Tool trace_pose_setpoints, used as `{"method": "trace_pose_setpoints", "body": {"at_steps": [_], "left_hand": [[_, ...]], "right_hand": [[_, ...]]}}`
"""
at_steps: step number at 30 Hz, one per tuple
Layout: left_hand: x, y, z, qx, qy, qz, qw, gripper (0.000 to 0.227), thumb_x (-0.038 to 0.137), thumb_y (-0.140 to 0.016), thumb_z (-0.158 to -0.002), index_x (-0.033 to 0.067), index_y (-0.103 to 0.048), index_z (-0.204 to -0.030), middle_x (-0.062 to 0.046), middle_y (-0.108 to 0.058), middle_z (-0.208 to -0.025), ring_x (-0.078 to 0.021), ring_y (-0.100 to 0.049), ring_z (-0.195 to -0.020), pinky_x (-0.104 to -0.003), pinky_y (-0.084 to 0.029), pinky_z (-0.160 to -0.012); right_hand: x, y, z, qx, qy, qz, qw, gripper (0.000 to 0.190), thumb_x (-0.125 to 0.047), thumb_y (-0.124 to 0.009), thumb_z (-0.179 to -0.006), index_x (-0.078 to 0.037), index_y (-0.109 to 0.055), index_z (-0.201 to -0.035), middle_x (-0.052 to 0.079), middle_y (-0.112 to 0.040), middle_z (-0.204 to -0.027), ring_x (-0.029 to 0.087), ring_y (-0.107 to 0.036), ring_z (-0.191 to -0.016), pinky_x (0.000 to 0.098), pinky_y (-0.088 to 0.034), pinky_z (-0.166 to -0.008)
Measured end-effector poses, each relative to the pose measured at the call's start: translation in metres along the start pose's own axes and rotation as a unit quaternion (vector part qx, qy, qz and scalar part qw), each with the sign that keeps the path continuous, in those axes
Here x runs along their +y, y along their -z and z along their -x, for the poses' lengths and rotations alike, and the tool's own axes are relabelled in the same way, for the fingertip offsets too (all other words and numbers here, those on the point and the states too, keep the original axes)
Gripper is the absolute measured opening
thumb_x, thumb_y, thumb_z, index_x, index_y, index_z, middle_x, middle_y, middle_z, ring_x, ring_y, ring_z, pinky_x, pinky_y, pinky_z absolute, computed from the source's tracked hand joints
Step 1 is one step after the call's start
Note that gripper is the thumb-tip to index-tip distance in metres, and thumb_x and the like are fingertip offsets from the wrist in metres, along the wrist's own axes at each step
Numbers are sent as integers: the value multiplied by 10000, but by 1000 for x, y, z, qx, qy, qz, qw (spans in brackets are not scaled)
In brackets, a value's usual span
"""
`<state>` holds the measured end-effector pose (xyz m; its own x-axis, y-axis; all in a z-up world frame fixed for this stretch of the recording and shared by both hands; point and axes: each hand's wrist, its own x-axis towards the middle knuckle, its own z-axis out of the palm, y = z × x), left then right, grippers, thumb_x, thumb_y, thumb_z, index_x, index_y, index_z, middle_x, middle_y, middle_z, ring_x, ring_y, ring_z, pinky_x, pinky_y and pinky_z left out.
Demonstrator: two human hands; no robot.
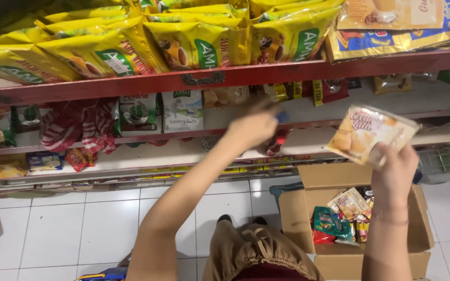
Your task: Picking up items from a box, cleaning them with a cloth, scanning them with a handheld scanner, and placing them on grocery shelves.
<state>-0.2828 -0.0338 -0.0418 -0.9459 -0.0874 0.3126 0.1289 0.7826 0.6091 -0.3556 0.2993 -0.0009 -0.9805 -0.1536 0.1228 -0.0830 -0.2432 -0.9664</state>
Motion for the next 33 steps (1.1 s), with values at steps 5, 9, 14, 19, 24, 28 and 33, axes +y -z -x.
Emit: {"method": "trace_pose_setpoints", "body": {"at_steps": [5, 9, 14, 19, 24, 28, 33], "left_hand": [[61, 113, -3, -94, 197, -125, 968, 400, 491, -516, -971, 198, -754, -1105, -66, -721, -1258, -251, -733, -1078, -402, -575, -958], [36, 72, -34, -17, 98, -210, 973, 445, 392, -613, -922, 171, -651, -1306, -155, -678, -1153, -367, -658, -1064, -590, -497, -867], [-9, -1, -64, 93, 53, -305, 946, 485, 287, -675, -769, 74, -691, -1204, -185, -682, -1172, -391, -638, -1101, -580, -497, -878], [-31, -15, -71, 131, 57, -337, 930, 309, 131, -597, -894, 39, -701, -1169, -172, -699, -1173, -352, -644, -1136, -508, -488, -967], [-25, 3, -65, 129, 94, -285, 945, 253, 119, -594, -930, 46, -716, -1139, -182, -706, -1101, -382, -663, -1067, -548, -502, -873], [-24, 0, -60, 156, 90, -316, 931, 285, 132, -619, -873, 60, -720, -1129, -173, -712, -1082, -377, -674, -1037, -566, -506, -835], [13, 51, -46, 159, 45, -225, 960, 465, 260, -708, -705, 62, -721, -1126, -184, -709, -1049, -374, -675, -979, -543, -523, -797]], "right_hand": [[2, -3, -82, -107, 30, -1, 994, 235, -84, -480, -971, 40, -656, -1065, 79, -674, -1015, 124, -630, -902, 241, -520, -820], [8, -30, -141, -231, 55, 276, 931, 412, -212, -555, -1007, 40, -620, -1326, 155, -658, -1250, 171, -584, -1088, 279, -473, -912], [27, -54, -190, -301, 88, 517, 797, 558, -385, -665, -947, -55, -606, -1393, 224, -621, -1363, 363, -566, -1244, 428, -449, -1026], [40, -72, -197, -302, 119, 600, 731, 593, -527, -683, -903, -140, -657, -1352, 187, -653, -1356, 395, -597, -1253, 473, -462, -1060], [100, -66, -222, -300, 199, 603, 712, 509, -500, -653, -988, -102, -685, -1304, 207, -673, -1294, 413, -613, -1199, 505, -475, -1001], [106, -63, -223, -283, 212, 612, 707, 456, -468, -636, -1027, -92, -693, -1277, 205, -693, -1244, 411, -636, -1166, 506, -494, -985], [57, -73, -194, -262, 211, 558, 759, 425, -424, -691, -1011, -62, -701, -1233, 204, -704, -1196, 392, -660, -1110, 484, -514, -931]]}}
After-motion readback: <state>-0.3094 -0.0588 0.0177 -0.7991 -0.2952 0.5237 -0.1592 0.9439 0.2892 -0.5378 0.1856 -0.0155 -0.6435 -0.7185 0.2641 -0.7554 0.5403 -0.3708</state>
